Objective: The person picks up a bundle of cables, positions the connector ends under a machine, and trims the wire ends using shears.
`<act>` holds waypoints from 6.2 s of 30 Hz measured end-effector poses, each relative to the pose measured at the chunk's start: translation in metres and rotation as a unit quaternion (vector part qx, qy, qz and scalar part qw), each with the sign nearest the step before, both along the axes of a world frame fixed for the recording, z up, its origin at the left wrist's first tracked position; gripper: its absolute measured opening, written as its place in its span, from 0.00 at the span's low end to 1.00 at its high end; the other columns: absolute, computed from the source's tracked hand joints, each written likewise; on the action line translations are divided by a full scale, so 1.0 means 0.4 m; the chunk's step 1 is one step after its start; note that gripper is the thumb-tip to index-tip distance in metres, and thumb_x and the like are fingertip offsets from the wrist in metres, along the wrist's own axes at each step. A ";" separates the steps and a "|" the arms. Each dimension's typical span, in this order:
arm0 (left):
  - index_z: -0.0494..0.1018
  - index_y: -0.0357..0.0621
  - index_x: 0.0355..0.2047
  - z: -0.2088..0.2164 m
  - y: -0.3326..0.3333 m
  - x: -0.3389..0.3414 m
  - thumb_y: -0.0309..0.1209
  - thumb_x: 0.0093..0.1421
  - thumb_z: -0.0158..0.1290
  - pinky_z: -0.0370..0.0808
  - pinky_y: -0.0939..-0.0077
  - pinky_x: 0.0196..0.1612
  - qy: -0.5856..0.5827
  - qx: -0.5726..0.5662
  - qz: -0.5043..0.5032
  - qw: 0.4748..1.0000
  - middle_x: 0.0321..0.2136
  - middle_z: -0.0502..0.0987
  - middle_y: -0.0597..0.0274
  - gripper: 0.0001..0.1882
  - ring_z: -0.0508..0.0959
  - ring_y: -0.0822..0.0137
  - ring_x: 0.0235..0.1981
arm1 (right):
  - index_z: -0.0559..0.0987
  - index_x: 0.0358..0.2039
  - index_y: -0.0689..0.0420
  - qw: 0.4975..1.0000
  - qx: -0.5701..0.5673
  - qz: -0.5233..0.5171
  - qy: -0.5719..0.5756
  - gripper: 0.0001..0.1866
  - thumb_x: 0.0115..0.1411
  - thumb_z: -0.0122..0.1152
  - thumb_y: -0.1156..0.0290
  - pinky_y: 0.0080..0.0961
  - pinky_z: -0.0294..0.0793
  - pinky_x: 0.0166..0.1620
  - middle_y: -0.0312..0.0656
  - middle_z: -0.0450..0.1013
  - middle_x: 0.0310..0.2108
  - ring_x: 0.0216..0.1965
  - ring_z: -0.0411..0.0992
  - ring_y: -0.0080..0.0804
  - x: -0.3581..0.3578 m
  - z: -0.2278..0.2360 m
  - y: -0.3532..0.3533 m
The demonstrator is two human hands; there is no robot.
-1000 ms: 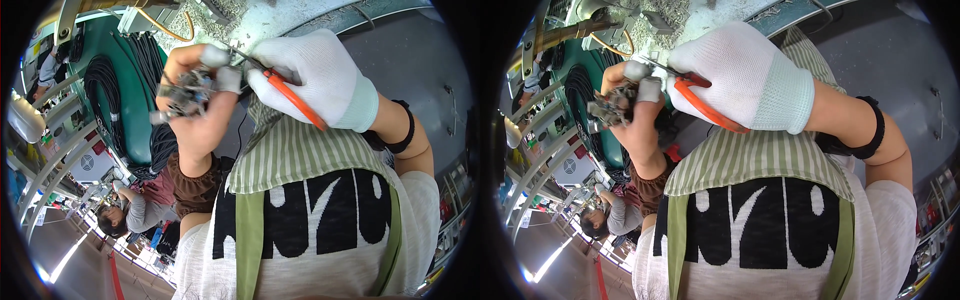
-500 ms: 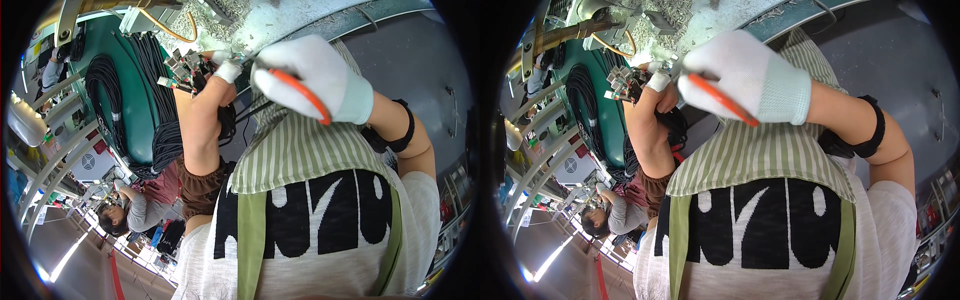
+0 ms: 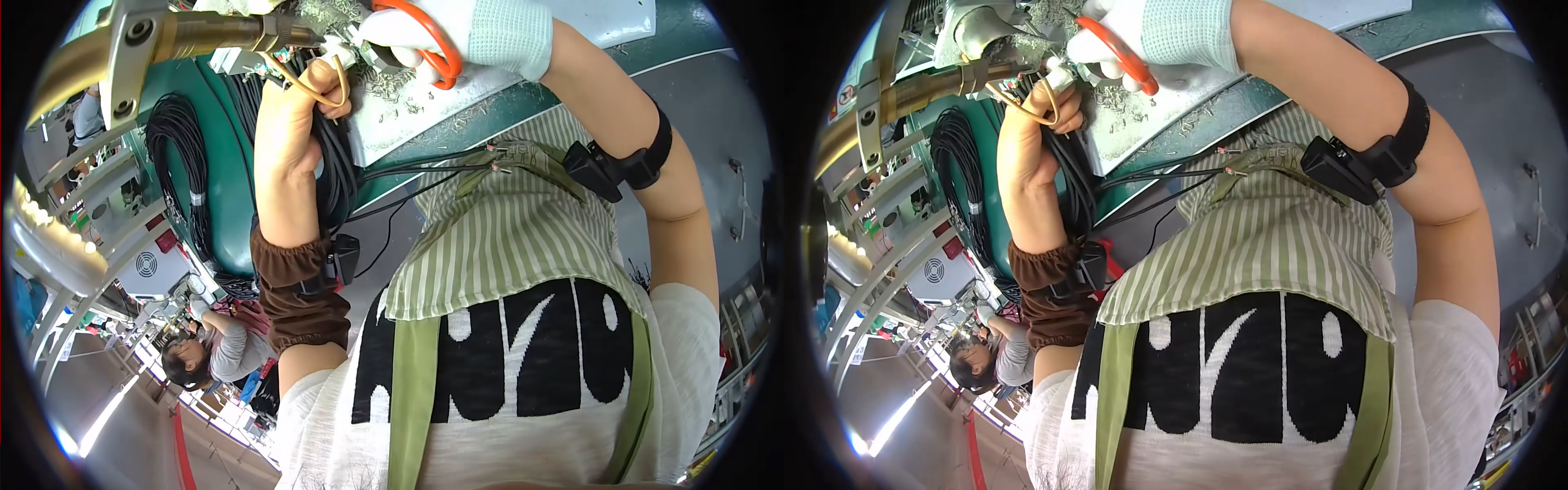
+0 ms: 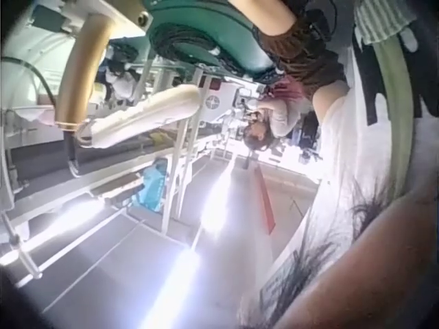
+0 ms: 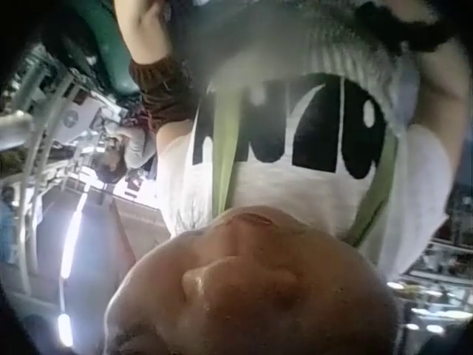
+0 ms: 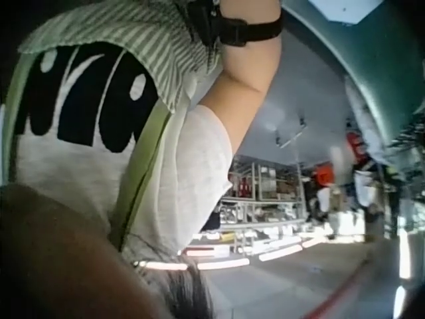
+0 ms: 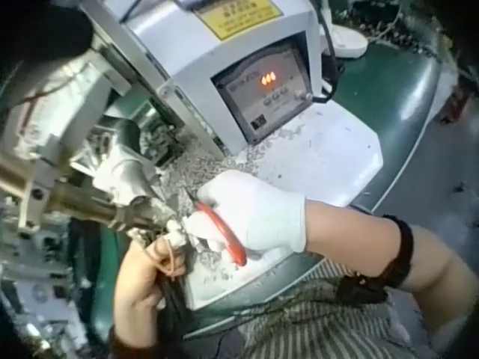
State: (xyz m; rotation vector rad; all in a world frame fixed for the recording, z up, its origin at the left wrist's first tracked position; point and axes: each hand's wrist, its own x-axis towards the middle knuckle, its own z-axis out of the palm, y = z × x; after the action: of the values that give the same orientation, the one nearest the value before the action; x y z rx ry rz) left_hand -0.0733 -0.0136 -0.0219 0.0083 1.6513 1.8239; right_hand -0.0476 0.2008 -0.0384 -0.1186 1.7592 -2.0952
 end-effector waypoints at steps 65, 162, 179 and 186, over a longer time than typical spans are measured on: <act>0.67 0.35 0.46 -0.065 -0.428 0.202 0.24 0.65 0.45 0.75 0.75 0.38 0.306 -0.059 0.034 0.949 0.38 0.75 0.55 0.11 0.76 0.66 0.37 | 0.76 0.30 0.63 0.958 0.172 -0.149 0.176 0.13 0.56 0.61 0.64 0.22 0.68 0.23 0.38 0.69 0.15 0.17 0.68 0.23 0.254 -0.118 -0.516; 0.73 0.35 0.38 0.072 0.038 0.267 0.19 0.51 0.58 0.67 0.87 0.28 0.194 -0.120 0.132 0.965 0.28 0.74 0.66 0.13 0.70 0.82 0.24 | 0.77 0.31 0.53 0.756 0.448 -0.179 0.442 0.10 0.46 0.65 0.71 0.25 0.67 0.22 0.37 0.70 0.17 0.19 0.70 0.35 0.267 0.029 -0.040; 0.73 0.35 0.38 0.022 0.043 0.280 0.17 0.51 0.57 0.67 0.87 0.31 0.300 -0.098 0.114 0.942 0.28 0.73 0.68 0.13 0.70 0.82 0.27 | 0.76 0.27 0.61 0.926 0.169 -0.119 0.316 0.04 0.53 0.61 0.75 0.22 0.58 0.17 0.38 0.62 0.12 0.11 0.59 0.24 0.286 -0.011 -0.053; 0.74 0.34 0.36 0.041 0.043 0.274 0.19 0.51 0.58 0.67 0.87 0.30 0.214 -0.146 0.134 0.957 0.27 0.73 0.67 0.11 0.70 0.82 0.27 | 0.76 0.25 0.60 0.829 0.333 -0.201 0.403 0.05 0.54 0.60 0.73 0.23 0.60 0.19 0.38 0.63 0.13 0.13 0.61 0.24 0.279 -0.012 -0.069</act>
State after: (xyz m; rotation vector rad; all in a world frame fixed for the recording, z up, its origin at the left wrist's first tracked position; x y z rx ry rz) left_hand 0.0362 0.0034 -0.0056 0.0554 2.3143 1.8429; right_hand 0.0639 0.1731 -0.0431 -0.5322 3.1714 -1.6032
